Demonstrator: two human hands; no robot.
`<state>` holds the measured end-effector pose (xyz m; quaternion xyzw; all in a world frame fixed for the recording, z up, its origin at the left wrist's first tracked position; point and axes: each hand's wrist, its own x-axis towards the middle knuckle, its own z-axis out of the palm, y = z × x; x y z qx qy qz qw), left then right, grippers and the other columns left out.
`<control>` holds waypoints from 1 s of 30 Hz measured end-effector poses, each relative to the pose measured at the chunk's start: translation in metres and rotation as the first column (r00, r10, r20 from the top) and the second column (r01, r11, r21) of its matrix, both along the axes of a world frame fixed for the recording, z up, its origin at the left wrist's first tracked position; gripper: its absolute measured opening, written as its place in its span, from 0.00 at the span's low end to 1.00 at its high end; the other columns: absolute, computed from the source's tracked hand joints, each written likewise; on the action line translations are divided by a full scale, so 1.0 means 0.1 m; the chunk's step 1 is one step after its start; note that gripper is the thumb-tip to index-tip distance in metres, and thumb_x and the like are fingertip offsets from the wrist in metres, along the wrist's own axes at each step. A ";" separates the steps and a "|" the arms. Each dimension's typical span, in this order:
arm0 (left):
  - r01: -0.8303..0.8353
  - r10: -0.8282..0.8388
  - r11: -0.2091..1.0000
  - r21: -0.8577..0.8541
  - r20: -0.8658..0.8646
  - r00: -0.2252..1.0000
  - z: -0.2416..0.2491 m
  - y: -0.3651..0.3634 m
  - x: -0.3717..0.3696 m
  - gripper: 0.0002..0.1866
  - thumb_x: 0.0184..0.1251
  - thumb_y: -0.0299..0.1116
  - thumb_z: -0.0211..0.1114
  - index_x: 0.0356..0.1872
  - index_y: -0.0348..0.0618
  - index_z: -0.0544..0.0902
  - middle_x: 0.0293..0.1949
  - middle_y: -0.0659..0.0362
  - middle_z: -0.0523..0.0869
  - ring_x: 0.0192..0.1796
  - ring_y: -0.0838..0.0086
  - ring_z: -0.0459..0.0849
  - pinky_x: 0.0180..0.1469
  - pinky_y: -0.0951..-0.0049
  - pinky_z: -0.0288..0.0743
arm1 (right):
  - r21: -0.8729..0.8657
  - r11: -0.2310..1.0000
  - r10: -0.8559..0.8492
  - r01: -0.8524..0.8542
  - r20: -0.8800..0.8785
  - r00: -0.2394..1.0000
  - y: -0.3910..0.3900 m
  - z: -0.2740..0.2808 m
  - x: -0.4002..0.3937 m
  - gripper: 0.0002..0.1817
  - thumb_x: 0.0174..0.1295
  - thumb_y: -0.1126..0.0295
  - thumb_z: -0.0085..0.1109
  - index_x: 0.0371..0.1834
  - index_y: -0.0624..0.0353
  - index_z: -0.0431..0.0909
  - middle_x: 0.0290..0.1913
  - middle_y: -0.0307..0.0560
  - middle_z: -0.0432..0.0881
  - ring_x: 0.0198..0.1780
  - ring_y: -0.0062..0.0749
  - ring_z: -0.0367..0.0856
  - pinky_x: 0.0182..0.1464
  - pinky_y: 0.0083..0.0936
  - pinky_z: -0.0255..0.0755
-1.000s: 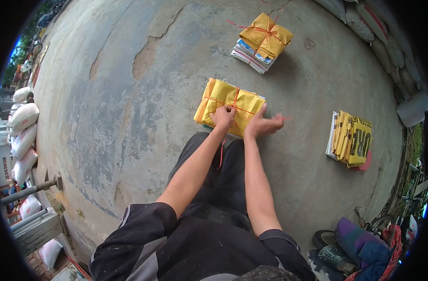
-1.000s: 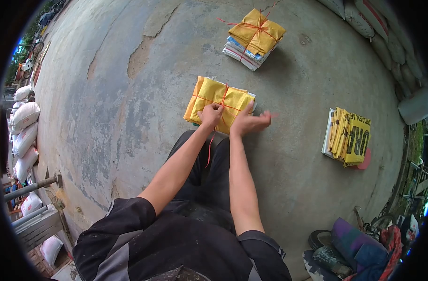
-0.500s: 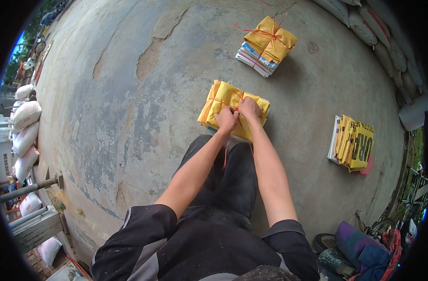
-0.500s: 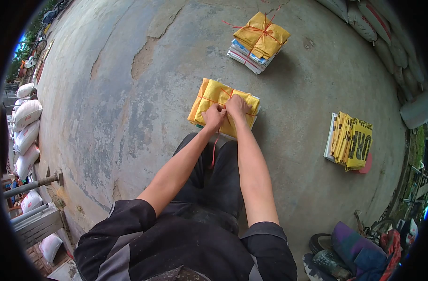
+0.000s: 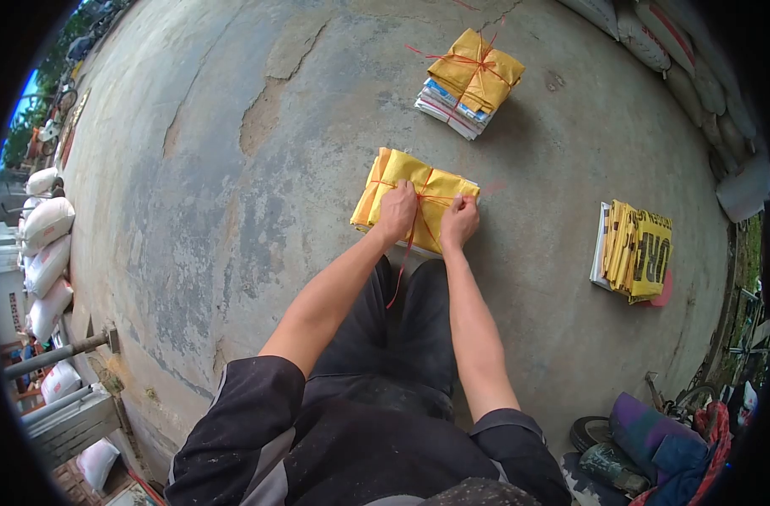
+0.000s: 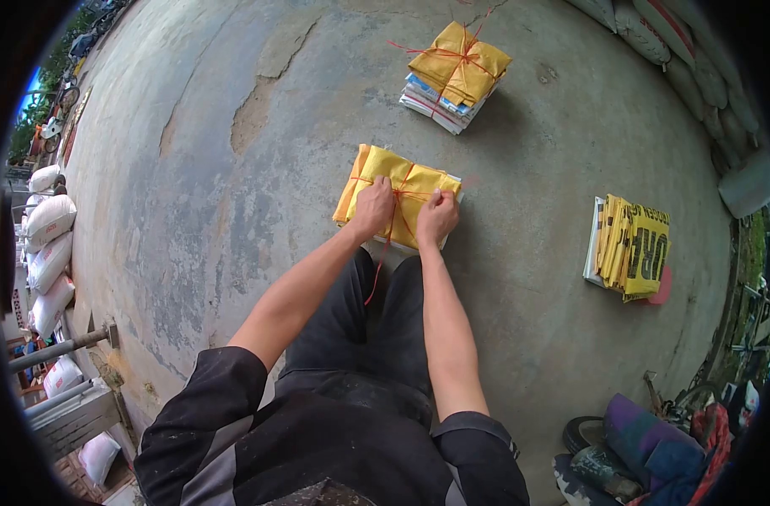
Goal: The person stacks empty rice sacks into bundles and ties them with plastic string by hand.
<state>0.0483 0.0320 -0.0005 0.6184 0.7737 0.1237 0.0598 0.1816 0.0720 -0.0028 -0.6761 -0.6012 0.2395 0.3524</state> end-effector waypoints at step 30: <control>-0.239 -0.113 0.958 0.160 0.973 0.199 0.68 -1.54 -0.46 0.45 0.47 0.18 0.70 0.70 0.43 0.59 0.59 0.57 0.78 0.60 0.70 0.77 0.64 0.66 0.73 | -0.012 0.814 0.377 -0.580 -0.749 0.545 -0.65 0.99 1.11 0.51 0.48 0.82 0.72 0.76 0.64 0.51 0.69 0.53 0.67 0.69 0.41 0.67 0.69 0.34 0.64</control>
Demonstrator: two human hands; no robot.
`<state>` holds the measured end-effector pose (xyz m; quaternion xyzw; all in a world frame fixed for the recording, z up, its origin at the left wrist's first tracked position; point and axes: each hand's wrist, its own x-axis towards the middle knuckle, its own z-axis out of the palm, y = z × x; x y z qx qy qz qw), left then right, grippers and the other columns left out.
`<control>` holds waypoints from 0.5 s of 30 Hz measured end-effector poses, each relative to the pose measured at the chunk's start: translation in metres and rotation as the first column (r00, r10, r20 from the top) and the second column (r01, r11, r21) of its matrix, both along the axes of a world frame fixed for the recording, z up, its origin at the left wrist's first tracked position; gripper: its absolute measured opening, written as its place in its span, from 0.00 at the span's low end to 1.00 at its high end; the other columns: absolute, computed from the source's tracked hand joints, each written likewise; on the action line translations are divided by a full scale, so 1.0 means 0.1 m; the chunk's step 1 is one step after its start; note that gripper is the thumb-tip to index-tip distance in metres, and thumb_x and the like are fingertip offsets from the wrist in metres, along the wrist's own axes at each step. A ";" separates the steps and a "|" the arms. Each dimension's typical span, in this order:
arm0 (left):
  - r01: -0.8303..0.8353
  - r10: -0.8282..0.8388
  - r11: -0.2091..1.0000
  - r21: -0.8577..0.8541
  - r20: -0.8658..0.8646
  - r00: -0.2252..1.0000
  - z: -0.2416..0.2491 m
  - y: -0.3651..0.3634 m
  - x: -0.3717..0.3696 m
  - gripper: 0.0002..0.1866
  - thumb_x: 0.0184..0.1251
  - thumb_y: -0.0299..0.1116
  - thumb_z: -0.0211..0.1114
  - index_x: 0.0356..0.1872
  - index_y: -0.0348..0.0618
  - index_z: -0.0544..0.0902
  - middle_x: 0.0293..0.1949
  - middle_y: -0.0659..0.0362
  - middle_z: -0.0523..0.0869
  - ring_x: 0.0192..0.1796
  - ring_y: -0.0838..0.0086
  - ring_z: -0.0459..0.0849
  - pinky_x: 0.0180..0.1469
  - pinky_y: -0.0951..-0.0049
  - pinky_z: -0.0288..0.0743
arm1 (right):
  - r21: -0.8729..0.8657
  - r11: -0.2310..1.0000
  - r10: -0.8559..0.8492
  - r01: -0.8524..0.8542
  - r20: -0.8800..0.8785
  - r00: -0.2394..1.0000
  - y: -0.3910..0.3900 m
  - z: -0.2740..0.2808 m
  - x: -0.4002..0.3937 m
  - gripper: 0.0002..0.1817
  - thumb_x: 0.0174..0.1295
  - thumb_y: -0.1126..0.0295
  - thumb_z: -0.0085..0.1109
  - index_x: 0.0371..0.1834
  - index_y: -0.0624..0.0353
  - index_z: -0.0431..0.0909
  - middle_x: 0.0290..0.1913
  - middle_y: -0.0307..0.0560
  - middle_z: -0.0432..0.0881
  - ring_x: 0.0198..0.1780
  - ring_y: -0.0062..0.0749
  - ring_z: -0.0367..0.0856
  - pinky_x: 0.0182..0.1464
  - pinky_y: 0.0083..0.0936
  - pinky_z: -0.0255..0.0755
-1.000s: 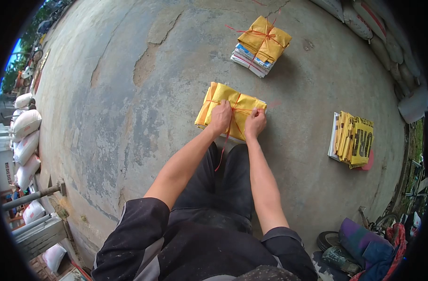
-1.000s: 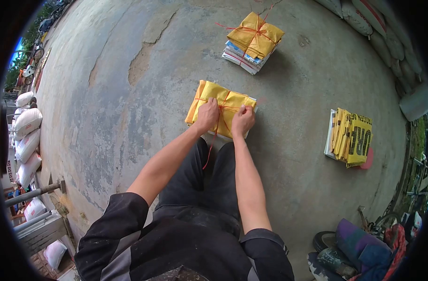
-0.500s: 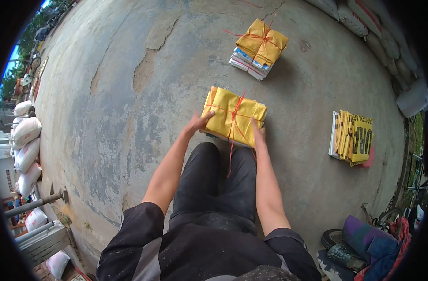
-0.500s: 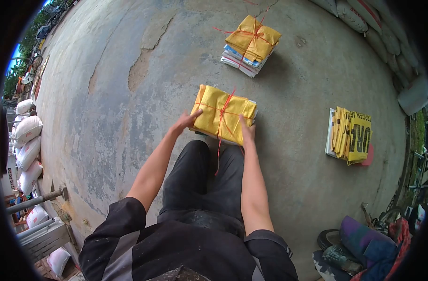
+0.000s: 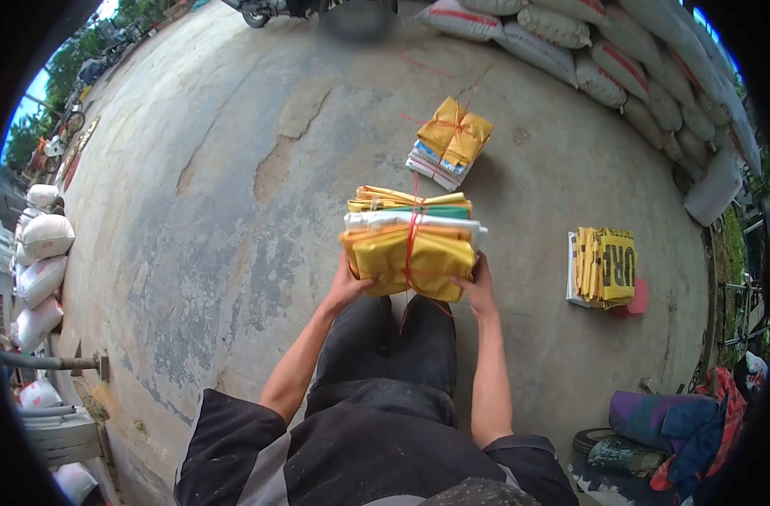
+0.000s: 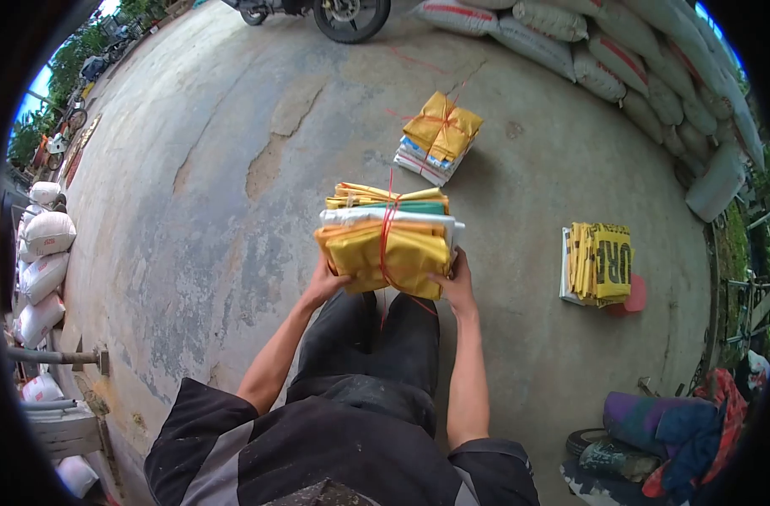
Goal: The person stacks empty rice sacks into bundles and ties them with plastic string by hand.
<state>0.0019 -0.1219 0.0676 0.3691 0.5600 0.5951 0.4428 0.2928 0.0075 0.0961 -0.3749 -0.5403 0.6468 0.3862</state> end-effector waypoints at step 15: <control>0.048 0.142 0.955 0.292 -0.594 0.792 1.32 -0.61 0.14 0.24 0.55 0.34 0.77 0.52 0.41 0.80 0.55 0.53 0.77 0.57 0.61 0.76 0.61 0.62 0.71 | 0.298 0.929 0.274 -0.218 -0.164 0.947 -0.90 1.53 0.39 0.70 0.40 0.65 0.84 0.82 0.47 0.38 0.75 0.41 0.59 0.73 0.31 0.60 0.72 0.32 0.60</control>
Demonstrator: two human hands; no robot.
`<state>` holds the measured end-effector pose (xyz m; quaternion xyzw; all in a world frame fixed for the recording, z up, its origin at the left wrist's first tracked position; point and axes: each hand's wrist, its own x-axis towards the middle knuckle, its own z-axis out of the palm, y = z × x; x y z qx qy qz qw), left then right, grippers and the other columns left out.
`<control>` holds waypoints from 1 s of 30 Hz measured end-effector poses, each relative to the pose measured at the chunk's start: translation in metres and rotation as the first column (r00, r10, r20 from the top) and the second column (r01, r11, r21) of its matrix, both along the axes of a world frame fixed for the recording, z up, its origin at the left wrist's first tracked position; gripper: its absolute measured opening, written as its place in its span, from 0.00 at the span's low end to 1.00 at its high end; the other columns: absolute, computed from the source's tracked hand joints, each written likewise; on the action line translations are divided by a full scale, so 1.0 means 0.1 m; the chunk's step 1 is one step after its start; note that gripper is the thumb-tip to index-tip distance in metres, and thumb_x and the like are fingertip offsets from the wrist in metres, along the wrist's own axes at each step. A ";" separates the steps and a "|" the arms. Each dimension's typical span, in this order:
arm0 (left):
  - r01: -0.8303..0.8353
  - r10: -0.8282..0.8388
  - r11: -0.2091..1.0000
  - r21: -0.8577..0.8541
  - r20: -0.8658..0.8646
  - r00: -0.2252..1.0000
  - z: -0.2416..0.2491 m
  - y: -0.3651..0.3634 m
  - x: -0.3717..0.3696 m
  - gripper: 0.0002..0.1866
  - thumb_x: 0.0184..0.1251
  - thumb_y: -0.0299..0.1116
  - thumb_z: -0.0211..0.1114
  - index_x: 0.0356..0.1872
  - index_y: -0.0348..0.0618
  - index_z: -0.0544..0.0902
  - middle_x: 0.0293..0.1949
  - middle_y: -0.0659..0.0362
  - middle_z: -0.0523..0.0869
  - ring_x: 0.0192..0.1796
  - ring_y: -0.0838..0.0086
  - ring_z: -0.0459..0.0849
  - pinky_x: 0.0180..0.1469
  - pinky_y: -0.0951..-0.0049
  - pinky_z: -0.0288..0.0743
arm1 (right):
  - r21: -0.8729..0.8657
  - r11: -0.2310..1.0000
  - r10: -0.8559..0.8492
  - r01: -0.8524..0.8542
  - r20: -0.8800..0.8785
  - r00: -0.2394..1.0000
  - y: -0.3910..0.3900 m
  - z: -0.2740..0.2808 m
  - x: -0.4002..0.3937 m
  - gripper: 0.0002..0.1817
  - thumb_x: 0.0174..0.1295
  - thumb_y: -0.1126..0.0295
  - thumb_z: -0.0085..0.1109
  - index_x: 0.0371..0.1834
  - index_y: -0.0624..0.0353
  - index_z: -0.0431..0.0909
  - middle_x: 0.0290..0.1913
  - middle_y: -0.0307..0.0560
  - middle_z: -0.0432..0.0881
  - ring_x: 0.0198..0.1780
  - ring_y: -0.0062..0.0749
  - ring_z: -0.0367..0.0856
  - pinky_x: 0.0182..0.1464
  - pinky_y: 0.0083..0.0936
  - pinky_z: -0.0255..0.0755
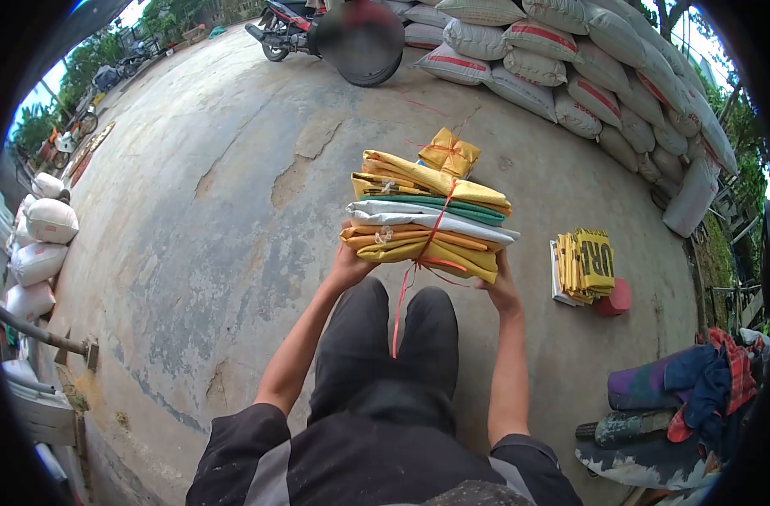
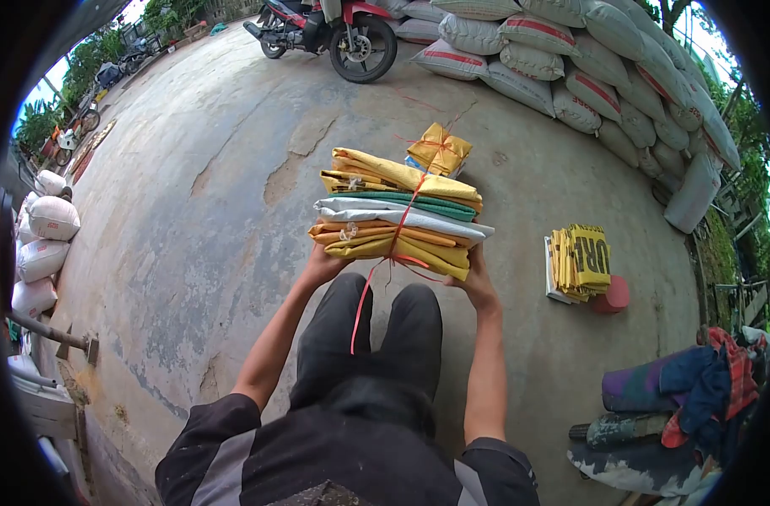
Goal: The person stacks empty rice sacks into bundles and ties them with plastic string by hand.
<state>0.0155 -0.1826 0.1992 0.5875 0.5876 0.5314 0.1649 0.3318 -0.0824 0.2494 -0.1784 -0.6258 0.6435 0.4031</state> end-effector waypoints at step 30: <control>-0.488 0.190 0.530 -0.693 -0.464 0.865 -1.07 1.08 0.23 0.55 0.54 0.75 0.58 0.76 0.50 0.57 0.73 0.37 0.59 0.72 0.45 0.66 0.68 0.35 0.53 | 0.568 0.796 -0.603 0.208 0.716 0.351 0.58 -1.93 -0.81 0.30 0.70 0.47 0.48 0.67 0.57 0.70 0.67 0.58 0.73 0.67 0.59 0.71 0.69 0.51 0.63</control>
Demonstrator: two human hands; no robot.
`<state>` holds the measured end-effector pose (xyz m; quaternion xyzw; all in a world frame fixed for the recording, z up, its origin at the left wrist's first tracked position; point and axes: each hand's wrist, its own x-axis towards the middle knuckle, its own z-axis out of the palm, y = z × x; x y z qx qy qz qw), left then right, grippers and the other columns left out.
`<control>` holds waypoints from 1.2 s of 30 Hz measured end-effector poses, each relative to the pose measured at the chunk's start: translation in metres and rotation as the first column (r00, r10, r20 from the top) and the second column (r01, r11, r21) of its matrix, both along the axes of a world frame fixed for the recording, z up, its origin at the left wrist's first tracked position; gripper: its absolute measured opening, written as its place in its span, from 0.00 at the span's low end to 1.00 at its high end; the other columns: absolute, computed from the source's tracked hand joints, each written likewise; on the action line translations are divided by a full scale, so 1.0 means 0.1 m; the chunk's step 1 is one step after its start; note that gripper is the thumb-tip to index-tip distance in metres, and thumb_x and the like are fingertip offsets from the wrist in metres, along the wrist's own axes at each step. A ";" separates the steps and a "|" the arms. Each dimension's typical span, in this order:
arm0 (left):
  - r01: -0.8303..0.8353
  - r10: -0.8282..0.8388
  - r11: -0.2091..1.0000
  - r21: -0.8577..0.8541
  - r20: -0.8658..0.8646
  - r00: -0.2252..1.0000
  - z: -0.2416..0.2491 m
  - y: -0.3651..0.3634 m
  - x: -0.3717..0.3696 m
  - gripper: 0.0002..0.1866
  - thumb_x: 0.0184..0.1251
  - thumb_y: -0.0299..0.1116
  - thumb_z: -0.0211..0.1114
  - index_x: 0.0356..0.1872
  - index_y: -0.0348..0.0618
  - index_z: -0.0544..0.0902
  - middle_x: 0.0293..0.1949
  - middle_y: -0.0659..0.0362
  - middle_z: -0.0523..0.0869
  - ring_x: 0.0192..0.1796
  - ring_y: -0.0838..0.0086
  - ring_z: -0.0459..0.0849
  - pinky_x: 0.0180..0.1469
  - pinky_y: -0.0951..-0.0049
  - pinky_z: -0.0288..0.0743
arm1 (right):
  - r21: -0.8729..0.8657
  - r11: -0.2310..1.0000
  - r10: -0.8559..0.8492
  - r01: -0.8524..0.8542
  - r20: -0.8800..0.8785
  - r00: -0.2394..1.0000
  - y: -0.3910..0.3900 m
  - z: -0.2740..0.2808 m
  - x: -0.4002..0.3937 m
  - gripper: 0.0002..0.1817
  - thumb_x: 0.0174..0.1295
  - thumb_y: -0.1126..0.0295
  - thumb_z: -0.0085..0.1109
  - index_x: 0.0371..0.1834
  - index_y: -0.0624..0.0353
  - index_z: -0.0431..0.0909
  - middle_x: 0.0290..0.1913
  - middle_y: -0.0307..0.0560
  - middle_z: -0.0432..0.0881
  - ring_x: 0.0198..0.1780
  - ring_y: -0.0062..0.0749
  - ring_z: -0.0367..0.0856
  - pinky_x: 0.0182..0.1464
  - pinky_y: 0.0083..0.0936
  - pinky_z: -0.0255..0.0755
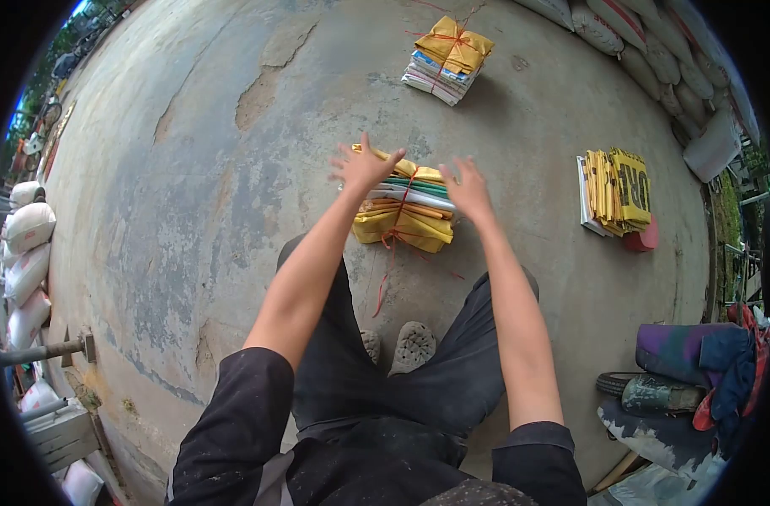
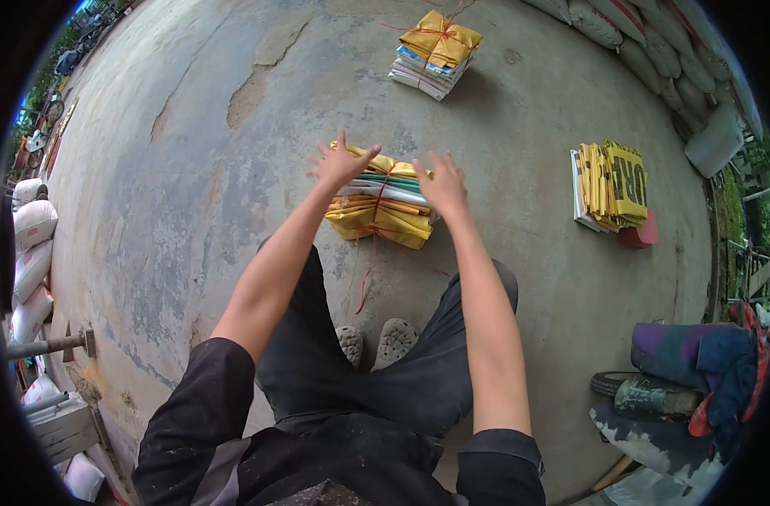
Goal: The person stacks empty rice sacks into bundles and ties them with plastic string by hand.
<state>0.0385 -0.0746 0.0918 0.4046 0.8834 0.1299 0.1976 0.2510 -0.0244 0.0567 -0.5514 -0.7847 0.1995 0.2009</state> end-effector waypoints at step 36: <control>0.529 -0.483 0.845 0.079 -0.313 0.817 -0.13 -0.59 0.20 0.29 0.47 0.35 0.65 0.57 0.45 0.80 0.52 0.47 0.80 0.57 0.53 0.77 0.53 0.49 0.73 | -0.418 0.893 0.282 -0.171 0.220 0.934 -0.50 0.32 0.31 0.17 0.70 0.58 0.52 0.46 0.58 0.85 0.47 0.61 0.84 0.51 0.59 0.82 0.54 0.48 0.75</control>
